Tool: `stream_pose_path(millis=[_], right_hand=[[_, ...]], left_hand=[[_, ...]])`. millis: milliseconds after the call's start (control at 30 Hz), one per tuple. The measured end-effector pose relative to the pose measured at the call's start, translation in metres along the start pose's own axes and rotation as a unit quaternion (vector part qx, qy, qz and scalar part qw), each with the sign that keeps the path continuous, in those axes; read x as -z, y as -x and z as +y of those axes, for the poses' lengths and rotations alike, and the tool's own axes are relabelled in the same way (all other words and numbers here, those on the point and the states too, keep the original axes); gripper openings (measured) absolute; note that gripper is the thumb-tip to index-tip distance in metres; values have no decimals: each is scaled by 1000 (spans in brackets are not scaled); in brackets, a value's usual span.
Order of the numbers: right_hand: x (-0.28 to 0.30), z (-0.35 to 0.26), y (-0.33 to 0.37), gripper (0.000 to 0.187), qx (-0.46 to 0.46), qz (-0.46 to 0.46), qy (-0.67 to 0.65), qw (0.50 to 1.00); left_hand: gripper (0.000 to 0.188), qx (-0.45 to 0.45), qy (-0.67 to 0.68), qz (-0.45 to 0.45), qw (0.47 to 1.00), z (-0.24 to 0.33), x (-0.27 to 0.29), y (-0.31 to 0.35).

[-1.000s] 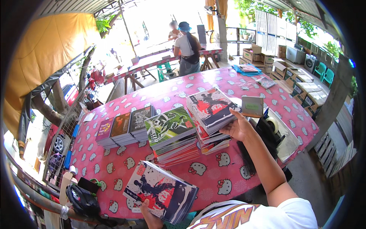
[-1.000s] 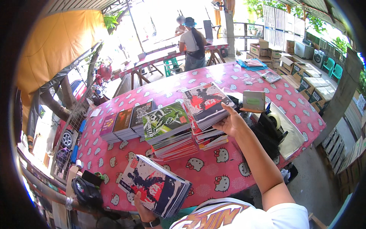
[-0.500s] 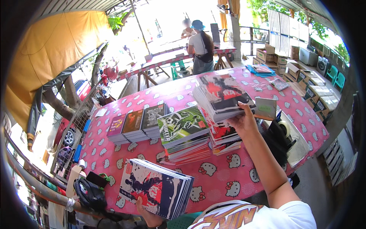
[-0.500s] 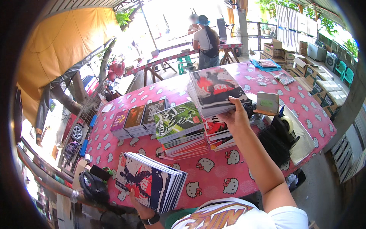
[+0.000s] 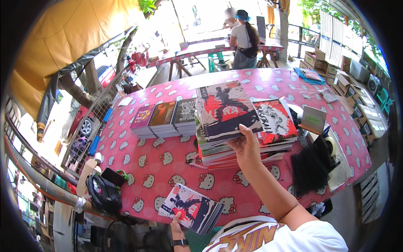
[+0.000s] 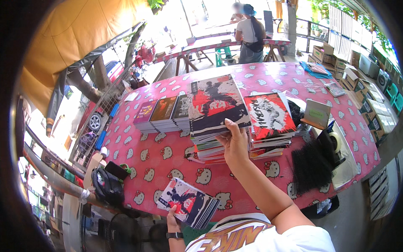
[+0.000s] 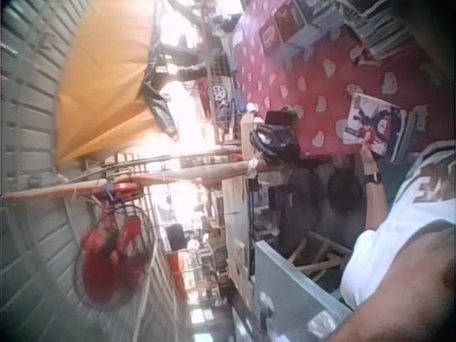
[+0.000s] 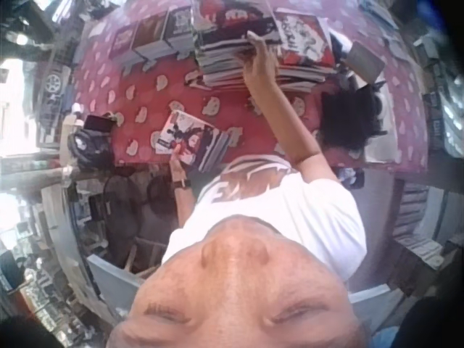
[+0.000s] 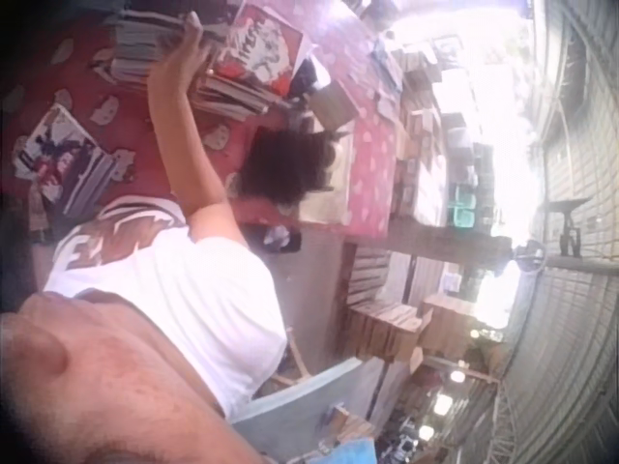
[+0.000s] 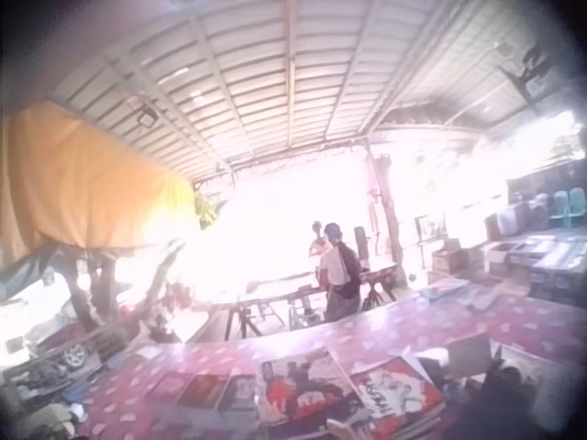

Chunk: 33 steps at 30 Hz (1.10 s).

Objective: The person takes stacks of books from a large cardboard box, carries them to a table, and organizes them into separate piles based on the book covers.

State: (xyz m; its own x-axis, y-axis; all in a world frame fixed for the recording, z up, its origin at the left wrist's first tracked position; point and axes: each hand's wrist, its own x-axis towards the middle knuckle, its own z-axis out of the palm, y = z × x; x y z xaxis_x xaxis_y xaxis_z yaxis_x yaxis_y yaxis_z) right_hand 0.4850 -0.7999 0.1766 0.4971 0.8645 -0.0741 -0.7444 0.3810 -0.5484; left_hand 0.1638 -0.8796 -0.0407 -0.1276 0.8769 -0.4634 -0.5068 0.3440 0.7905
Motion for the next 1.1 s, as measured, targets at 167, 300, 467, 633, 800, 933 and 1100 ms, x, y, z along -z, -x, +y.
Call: stream_pose_path(millis=[167,300,467,633,800,933,1100], right_hand=[[-1,4,13,27,45,-26,4,999],[-5,22,36,24,108,-22,83,990],[-5,45,63,61,127,-127,119,977],[26,58,50,103,190,-313,170,915],[33,-2,-4,84,-43,-343,-103,933],[24,-22,-16,63,26,-275,-16,961],[47,-28,-24,50,-92,-248,10,964]], left_hand=[[71,-170,-487,142,845,30,-20,8],[99,-262,-53,-197,943,82,-151,64],[59,-75,188,-353,914,105,-269,85],[38,-31,218,-314,924,122,-276,64],[35,-130,82,-302,941,152,-267,40],[36,-138,-49,-325,934,171,-292,-3],[25,-59,-170,-402,898,205,-354,-60]])
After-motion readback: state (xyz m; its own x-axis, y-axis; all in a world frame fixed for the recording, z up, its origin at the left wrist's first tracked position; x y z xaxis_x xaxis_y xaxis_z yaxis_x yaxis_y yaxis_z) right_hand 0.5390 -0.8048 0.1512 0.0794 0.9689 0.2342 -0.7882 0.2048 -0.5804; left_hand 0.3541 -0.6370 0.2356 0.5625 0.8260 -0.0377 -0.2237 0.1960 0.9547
